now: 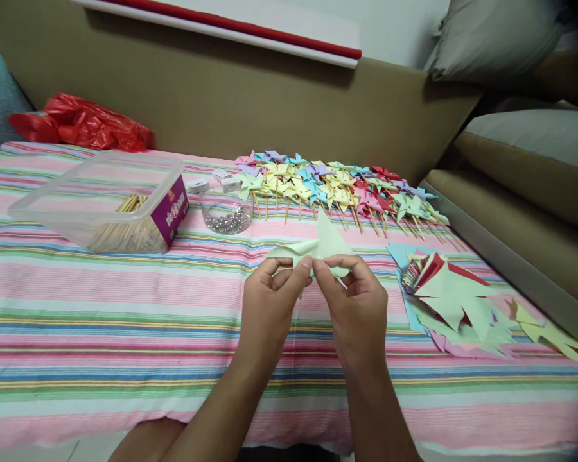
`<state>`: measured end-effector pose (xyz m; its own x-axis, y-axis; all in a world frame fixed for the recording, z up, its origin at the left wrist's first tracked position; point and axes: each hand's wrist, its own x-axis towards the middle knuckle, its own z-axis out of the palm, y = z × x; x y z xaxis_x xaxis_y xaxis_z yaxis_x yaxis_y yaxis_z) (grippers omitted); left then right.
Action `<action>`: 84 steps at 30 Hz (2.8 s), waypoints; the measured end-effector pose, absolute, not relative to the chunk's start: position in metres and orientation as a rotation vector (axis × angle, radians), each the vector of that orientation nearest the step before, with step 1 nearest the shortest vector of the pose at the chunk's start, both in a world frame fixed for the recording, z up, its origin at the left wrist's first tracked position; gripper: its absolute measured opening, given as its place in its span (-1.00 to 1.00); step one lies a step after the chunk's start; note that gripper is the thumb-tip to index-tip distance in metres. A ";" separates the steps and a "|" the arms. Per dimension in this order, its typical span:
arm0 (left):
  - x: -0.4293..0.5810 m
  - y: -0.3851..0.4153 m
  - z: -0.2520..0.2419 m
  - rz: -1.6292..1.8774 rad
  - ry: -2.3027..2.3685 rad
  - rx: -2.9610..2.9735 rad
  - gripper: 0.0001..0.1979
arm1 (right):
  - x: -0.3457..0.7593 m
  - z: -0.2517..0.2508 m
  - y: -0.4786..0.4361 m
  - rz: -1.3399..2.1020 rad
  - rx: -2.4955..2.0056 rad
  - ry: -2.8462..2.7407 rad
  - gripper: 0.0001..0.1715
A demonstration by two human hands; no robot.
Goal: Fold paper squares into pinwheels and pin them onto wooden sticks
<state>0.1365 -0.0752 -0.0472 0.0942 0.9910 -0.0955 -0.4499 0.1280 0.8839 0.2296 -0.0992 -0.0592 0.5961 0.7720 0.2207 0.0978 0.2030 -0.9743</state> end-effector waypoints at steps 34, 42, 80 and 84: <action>0.131 -0.069 -0.050 1.223 0.890 0.968 -0.72 | 0.219 -0.055 -0.098 0.470 -1.220 -0.800 -0.44; 0.108 -0.055 -0.044 1.181 0.845 1.539 -0.78 | 0.253 -0.055 -0.105 0.785 -1.272 -0.981 -0.70; 0.128 -0.061 -0.052 1.228 0.823 0.930 -0.75 | 0.209 -0.058 -0.093 1.119 -0.774 -0.384 -0.73; 0.126 -0.057 -0.053 1.267 0.799 0.789 -0.73 | 0.217 -0.055 -0.097 1.030 -0.812 -0.435 -0.40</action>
<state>0.1264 -0.0572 -0.0530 0.1216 0.9896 -0.0770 -0.4959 0.1278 0.8589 0.2174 -0.0972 -0.0548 0.4682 0.8824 -0.0470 -0.5821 0.2680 -0.7677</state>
